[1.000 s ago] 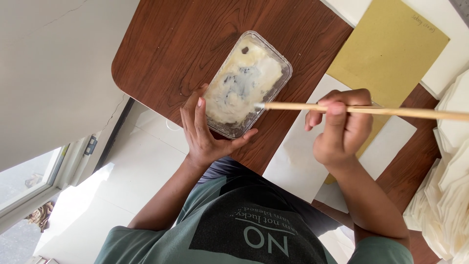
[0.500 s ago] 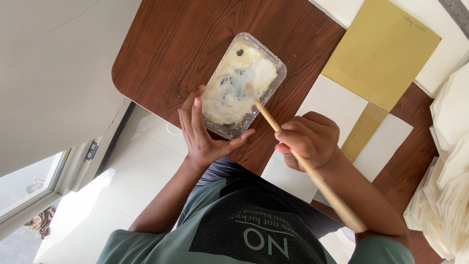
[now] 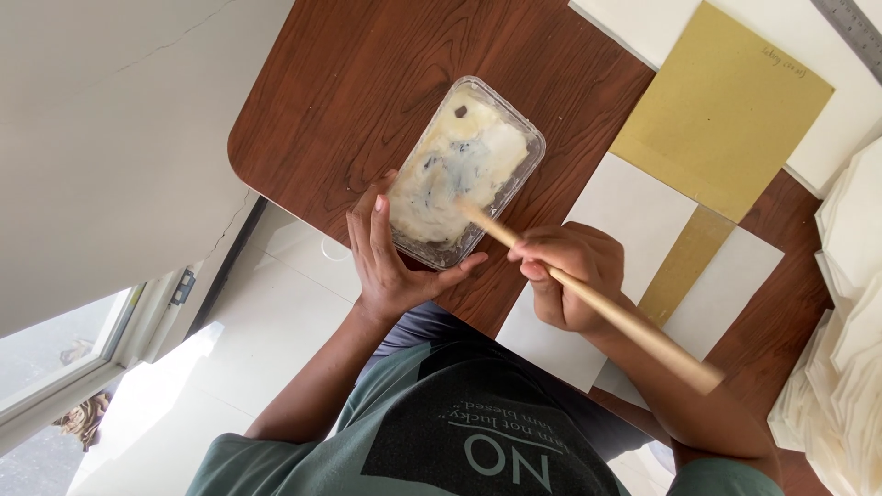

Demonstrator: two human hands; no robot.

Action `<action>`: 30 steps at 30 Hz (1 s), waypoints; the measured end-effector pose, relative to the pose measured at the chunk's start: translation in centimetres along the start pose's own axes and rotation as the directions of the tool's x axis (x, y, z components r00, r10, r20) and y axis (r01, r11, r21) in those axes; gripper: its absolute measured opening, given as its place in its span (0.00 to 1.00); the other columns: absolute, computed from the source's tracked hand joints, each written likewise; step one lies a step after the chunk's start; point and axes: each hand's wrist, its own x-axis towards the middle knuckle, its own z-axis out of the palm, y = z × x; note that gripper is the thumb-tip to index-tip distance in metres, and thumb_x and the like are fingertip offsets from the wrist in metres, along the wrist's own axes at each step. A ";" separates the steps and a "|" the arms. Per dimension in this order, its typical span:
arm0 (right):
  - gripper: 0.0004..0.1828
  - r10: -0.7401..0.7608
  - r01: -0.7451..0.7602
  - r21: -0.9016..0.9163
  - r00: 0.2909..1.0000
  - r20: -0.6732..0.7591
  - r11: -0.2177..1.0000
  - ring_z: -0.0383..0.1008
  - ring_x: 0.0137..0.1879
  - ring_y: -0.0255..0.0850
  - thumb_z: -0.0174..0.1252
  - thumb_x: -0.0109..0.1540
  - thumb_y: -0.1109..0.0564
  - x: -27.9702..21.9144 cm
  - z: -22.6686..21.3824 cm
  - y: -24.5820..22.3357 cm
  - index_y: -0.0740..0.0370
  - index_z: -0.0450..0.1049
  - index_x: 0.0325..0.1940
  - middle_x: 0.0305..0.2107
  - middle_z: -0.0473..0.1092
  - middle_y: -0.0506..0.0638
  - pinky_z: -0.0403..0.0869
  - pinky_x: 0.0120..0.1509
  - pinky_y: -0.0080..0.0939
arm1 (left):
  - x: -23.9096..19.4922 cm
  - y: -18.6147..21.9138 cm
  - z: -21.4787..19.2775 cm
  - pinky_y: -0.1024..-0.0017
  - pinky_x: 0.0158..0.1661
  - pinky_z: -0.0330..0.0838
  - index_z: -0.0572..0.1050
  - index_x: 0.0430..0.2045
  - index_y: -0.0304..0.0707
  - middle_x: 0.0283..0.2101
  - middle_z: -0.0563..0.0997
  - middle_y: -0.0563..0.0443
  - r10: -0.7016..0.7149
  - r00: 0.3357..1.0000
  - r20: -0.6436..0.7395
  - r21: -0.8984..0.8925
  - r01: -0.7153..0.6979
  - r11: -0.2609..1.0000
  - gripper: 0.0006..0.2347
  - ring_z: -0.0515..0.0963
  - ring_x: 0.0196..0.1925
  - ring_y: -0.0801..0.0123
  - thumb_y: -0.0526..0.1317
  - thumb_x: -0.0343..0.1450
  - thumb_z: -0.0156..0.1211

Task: Assembling paper bags by folding paper and applying glue with a brush

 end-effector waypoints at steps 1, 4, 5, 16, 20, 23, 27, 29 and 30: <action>0.12 0.048 -0.048 0.103 0.999 0.006 0.994 0.74 0.22 0.44 0.51 0.70 0.55 0.2 0.2 -0.2 0.67 0.73 0.40 0.24 0.75 0.52 0.73 0.27 0.39 | -0.5 -0.2 0.0 0.36 0.56 0.68 0.50 0.71 0.28 0.61 0.70 0.22 -0.006 1.000 0.003 -0.013 0.006 1.000 0.54 0.74 0.58 0.29 0.50 0.57 0.85; 0.14 0.094 -0.088 0.197 0.995 -0.022 0.976 0.72 0.22 0.42 0.49 0.70 0.55 -0.9 -0.2 0.1 0.69 0.73 0.39 0.22 0.74 0.52 0.73 0.26 0.37 | -0.2 -0.3 -0.1 0.36 0.56 0.69 0.51 0.71 0.27 0.61 0.70 0.22 -0.008 1.000 0.006 -0.017 0.008 1.000 0.54 0.73 0.58 0.29 0.50 0.56 0.86; 0.15 0.096 -0.084 0.188 0.994 -0.059 0.979 0.72 0.22 0.41 0.49 0.70 0.54 -1.5 -0.5 0.4 0.69 0.73 0.39 0.21 0.73 0.51 0.74 0.27 0.36 | 0.1 -0.1 -0.2 0.36 0.56 0.69 0.51 0.71 0.26 0.61 0.70 0.22 -0.006 1.000 0.006 -0.010 0.006 1.000 0.54 0.73 0.58 0.29 0.50 0.56 0.86; 0.15 0.106 -0.114 0.276 0.993 0.043 0.954 0.71 0.21 0.42 0.49 0.70 0.52 -0.9 -0.4 -0.3 0.66 0.73 0.39 0.20 0.71 0.50 0.72 0.25 0.39 | 0.8 0.1 0.0 0.35 0.57 0.68 0.51 0.72 0.27 0.62 0.69 0.22 -0.019 1.000 -0.008 -0.042 0.019 0.999 0.54 0.72 0.59 0.28 0.50 0.56 0.86; 0.17 0.032 -0.032 0.053 0.999 -0.005 0.998 0.69 0.21 0.44 0.48 0.70 0.50 -0.9 -1.6 0.9 0.67 0.73 0.41 0.21 0.71 0.51 0.69 0.26 0.41 | 0.9 0.4 0.2 0.36 0.57 0.68 0.51 0.71 0.28 0.61 0.69 0.22 -0.026 0.999 -0.020 -0.016 0.025 1.000 0.54 0.73 0.59 0.29 0.53 0.57 0.86; 0.15 0.014 -0.017 0.031 0.996 0.087 0.999 0.70 0.19 0.45 0.47 0.71 0.53 0.9 -1.4 0.8 0.67 0.72 0.41 0.22 0.72 0.52 0.71 0.25 0.41 | 1.1 0.4 0.2 0.35 0.57 0.67 0.51 0.71 0.26 0.61 0.69 0.21 -0.025 1.000 -0.015 -0.021 0.025 0.999 0.54 0.73 0.59 0.28 0.53 0.57 0.86; 0.14 0.040 -0.050 0.108 0.995 0.095 0.993 0.68 0.18 0.43 0.49 0.70 0.53 0.4 -1.7 0.7 0.66 0.73 0.38 0.19 0.70 0.49 0.69 0.23 0.39 | 1.1 0.4 0.1 0.34 0.57 0.68 0.51 0.70 0.24 0.62 0.69 0.22 -0.022 1.000 -0.011 -0.020 0.022 1.000 0.53 0.73 0.59 0.28 0.52 0.58 0.86; 0.16 0.097 -0.104 0.236 0.994 0.040 0.966 0.68 0.21 0.41 0.46 0.71 0.54 -0.1 -2.2 0.9 0.68 0.71 0.37 0.19 0.69 0.49 0.69 0.24 0.37 | 1.2 0.3 0.2 0.34 0.58 0.68 0.50 0.71 0.26 0.63 0.69 0.23 -0.008 1.000 -0.019 0.007 0.008 1.000 0.55 0.73 0.60 0.30 0.54 0.58 0.86; 0.16 0.100 -0.107 0.234 0.994 0.039 0.966 0.68 0.21 0.41 0.46 0.71 0.54 -0.6 -2.5 1.3 0.68 0.71 0.37 0.19 0.69 0.49 0.69 0.24 0.37 | 1.0 0.3 0.2 0.34 0.58 0.68 0.50 0.71 0.26 0.63 0.69 0.23 -0.008 1.000 -0.017 0.003 0.009 1.000 0.55 0.73 0.60 0.30 0.54 0.58 0.86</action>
